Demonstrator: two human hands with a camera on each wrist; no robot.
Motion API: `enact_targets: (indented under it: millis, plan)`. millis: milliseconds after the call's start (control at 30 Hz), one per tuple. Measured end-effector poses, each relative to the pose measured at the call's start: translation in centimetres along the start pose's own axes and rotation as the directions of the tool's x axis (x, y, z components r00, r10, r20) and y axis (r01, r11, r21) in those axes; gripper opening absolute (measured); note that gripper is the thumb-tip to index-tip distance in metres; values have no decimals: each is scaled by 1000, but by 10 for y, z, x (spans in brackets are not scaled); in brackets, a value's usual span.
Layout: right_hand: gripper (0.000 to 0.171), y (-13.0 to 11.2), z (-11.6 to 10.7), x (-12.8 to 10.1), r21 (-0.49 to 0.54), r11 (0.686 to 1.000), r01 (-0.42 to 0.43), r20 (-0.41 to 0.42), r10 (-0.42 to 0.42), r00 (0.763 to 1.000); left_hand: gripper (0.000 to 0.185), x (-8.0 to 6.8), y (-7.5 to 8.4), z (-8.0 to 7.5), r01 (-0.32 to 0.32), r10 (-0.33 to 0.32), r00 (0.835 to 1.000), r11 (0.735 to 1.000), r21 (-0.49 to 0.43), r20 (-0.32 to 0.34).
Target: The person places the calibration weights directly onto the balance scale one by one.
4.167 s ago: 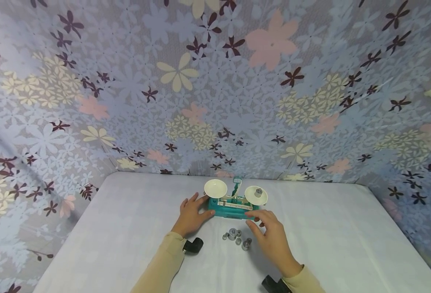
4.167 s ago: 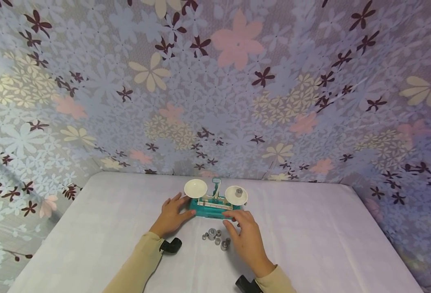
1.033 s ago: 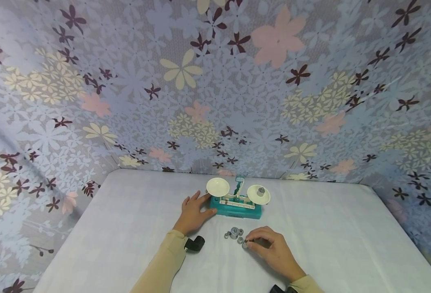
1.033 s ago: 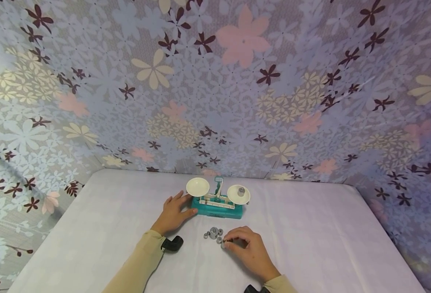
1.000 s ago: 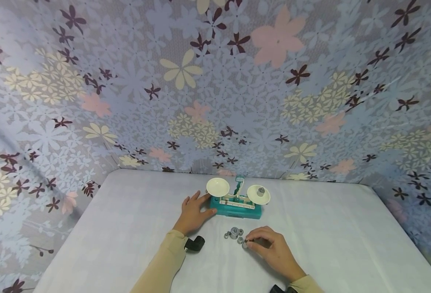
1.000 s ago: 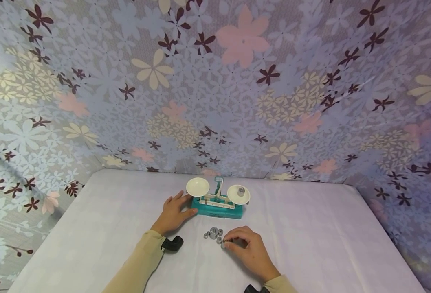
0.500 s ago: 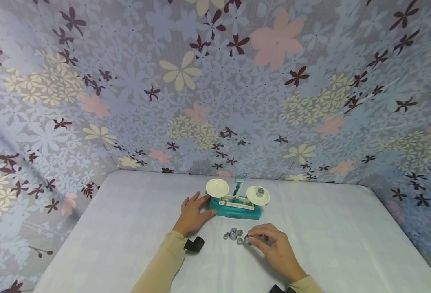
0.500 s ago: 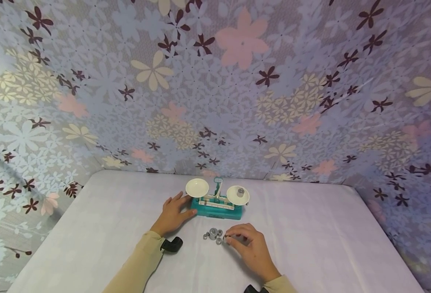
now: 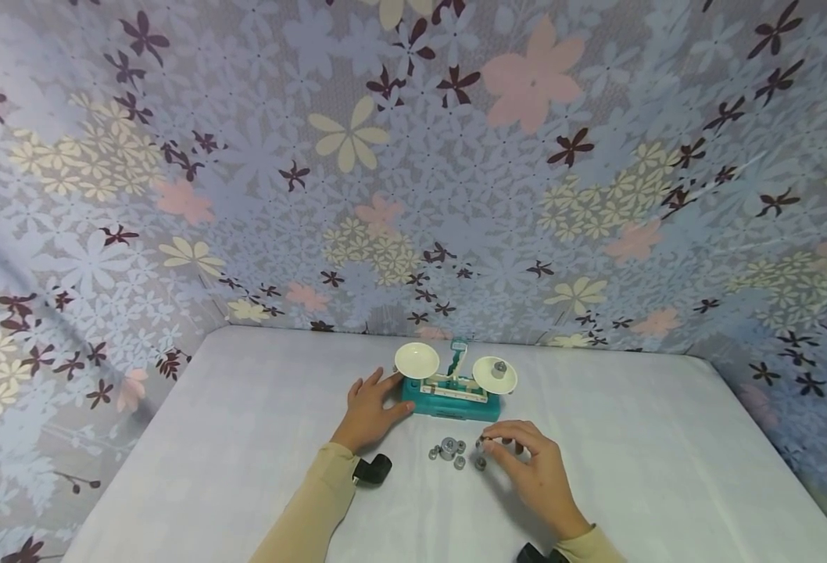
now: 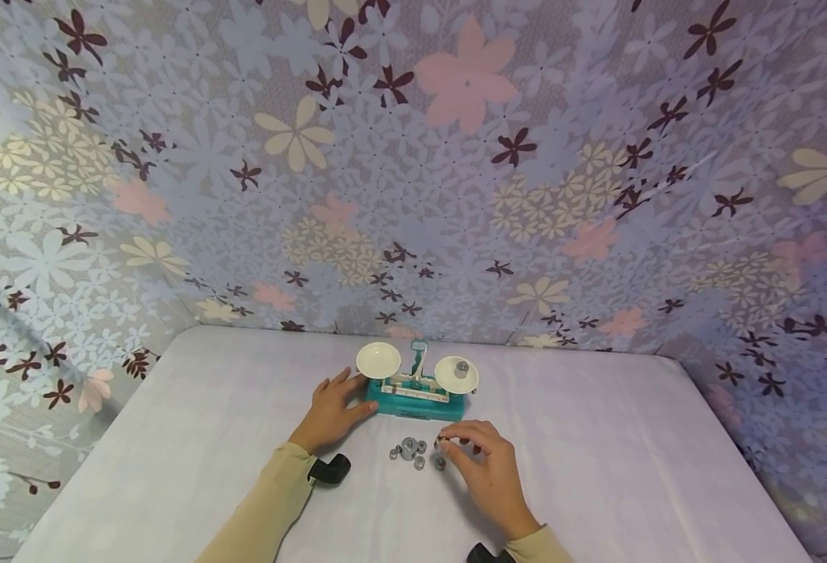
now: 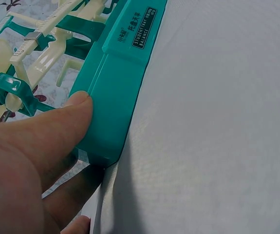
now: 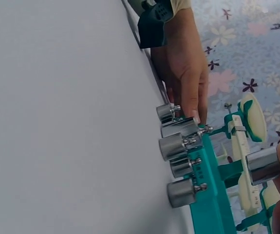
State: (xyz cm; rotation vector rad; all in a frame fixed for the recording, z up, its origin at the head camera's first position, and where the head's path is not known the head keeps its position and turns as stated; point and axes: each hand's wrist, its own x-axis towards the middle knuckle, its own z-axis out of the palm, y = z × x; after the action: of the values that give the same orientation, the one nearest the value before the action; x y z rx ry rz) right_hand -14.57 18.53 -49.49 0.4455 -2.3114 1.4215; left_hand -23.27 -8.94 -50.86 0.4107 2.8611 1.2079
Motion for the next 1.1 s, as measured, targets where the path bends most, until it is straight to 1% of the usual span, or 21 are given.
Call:
enact_targets:
  millis: [67, 267, 400, 533, 667, 867, 967, 1100]
  plan:
    - [15, -1, 0, 1, 3, 1000, -3, -13, 3, 1000, 63, 0, 0, 0, -1, 1, 1000, 1000, -3, -1]
    - [20, -8, -1, 5, -34, 999, 36, -62, -38, 997, 63, -1, 0, -1, -7, 7, 1000, 1000, -8, 0]
    - [21, -25, -3, 9, -40, 998, 51, -91, -55, 994, 63, -1, 0, -1, -6, 6, 1000, 1000, -8, 1]
    - [20, -45, -6, 15, -48, 996, 70, -103, -74, 992, 63, -1, 0, -1, -6, 6, 1000, 1000, -3, 1]
    - [21, -55, -9, 21, -54, 995, 81, -117, -87, 989, 63, -1, 0, -1, -9, 9, 1000, 1000, -4, -1]
    - [19, -59, -9, 28, -65, 994, 85, -146, -94, 985, 63, -1, 0, 0, -8, 8, 1000, 1000, -3, 2]
    - [19, -57, -9, 32, -76, 994, 75, -162, -87, 983, 63, -1, -1, 0, -7, 7, 1000, 1000, 1, 4]
    - [19, -42, -7, 37, -83, 994, 70, -180, -84, 980, 63, -1, -1, 0, -8, 8, 1000, 1000, 1, 3]
